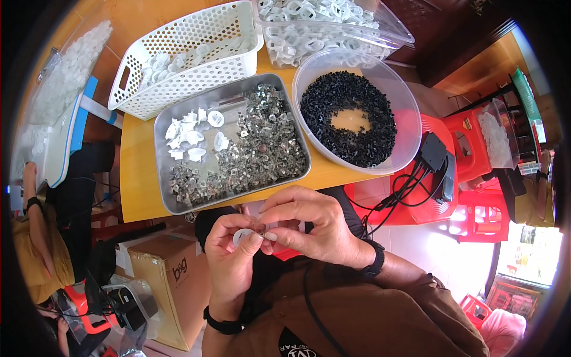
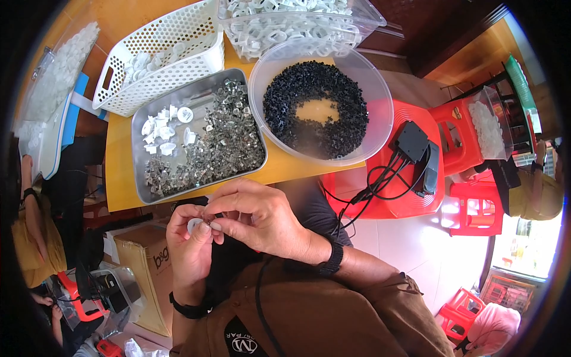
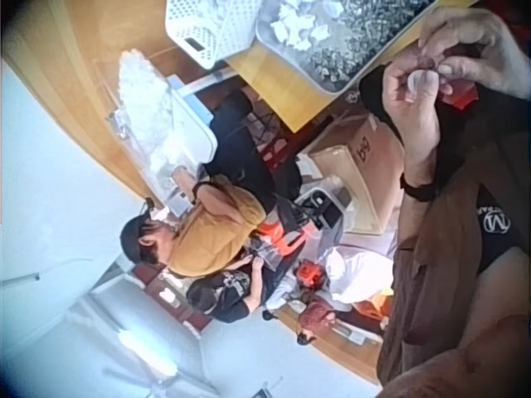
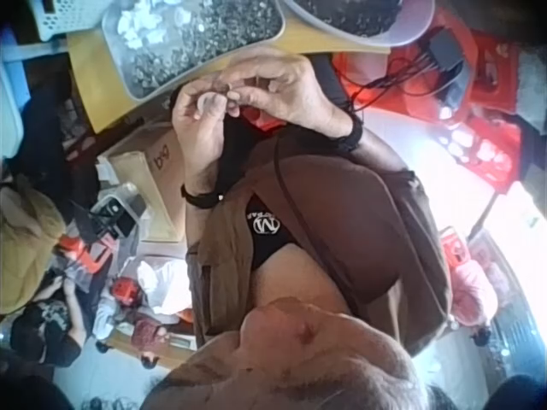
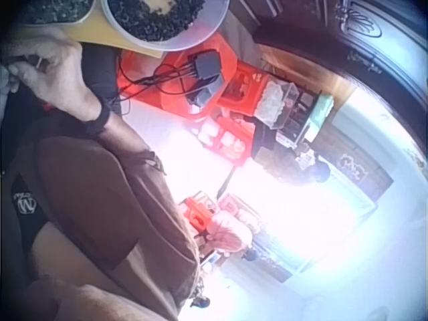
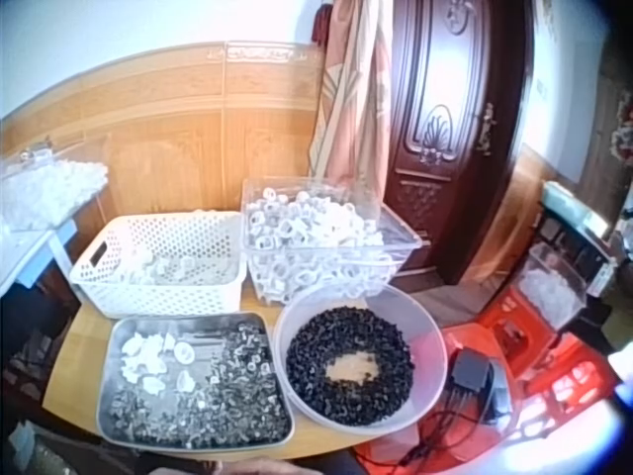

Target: Assembling small plastic and metal components for shoe manufacturing by hand.

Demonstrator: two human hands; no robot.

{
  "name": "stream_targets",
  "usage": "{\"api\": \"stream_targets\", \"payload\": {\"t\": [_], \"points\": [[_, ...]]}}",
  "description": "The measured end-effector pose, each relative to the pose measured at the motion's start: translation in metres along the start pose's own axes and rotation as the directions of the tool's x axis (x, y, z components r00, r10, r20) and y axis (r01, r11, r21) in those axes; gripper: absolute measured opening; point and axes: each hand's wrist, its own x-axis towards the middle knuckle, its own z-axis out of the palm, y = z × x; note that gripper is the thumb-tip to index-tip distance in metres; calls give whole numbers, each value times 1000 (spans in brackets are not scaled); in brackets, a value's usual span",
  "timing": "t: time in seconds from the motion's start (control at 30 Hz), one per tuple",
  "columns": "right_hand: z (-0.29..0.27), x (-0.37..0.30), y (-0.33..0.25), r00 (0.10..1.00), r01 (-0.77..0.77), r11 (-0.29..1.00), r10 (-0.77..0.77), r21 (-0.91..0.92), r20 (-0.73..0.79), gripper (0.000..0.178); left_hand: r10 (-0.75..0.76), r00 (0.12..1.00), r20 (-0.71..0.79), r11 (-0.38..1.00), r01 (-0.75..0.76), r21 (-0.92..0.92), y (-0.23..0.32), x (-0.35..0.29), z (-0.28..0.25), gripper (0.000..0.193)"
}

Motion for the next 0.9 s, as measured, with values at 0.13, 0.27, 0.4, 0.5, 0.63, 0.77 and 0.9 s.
{"api": "stream_targets", "payload": {"t": [0.13, 0.27, 0.4, 0.5, 0.63, 0.77, 0.9], "points": [[-1, -2, 0, 1000, 4, 1000, -4, -16, 2, 20, -24, 1000, -1, 998, 24, -51, 4, 1, 5, 20], [1, -4, -5, 997, 73, 991, -74, -111, 2, 25, 8, 999, -45, 1000, -8, 1, -2, -1, 1, 17], [4, -5, -5, 990, 123, 979, -134, -165, -55, 25, 1, 1000, -10, 1000, -1, -19, -1, -2, 3, 13], [4, -6, -4, 983, 150, 971, -167, -185, -75, 26, 19, 1000, 23, 999, -18, -37, -3, -1, 2, 11], [4, -5, -4, 976, 186, 968, -201, -168, -78, 24, 35, 999, 2, 995, -35, 89, 0, -2, 4, 13], [4, -5, 1, 961, 253, 953, -268, -170, -70, 22, 50, 999, -11, 987, -47, 155, -3, -1, 3, 14], [6, -6, 4, 949, 289, 940, -307, -180, -78, 23, 39, 999, -11, 991, -37, 132, -2, -2, 2, 11]]}}
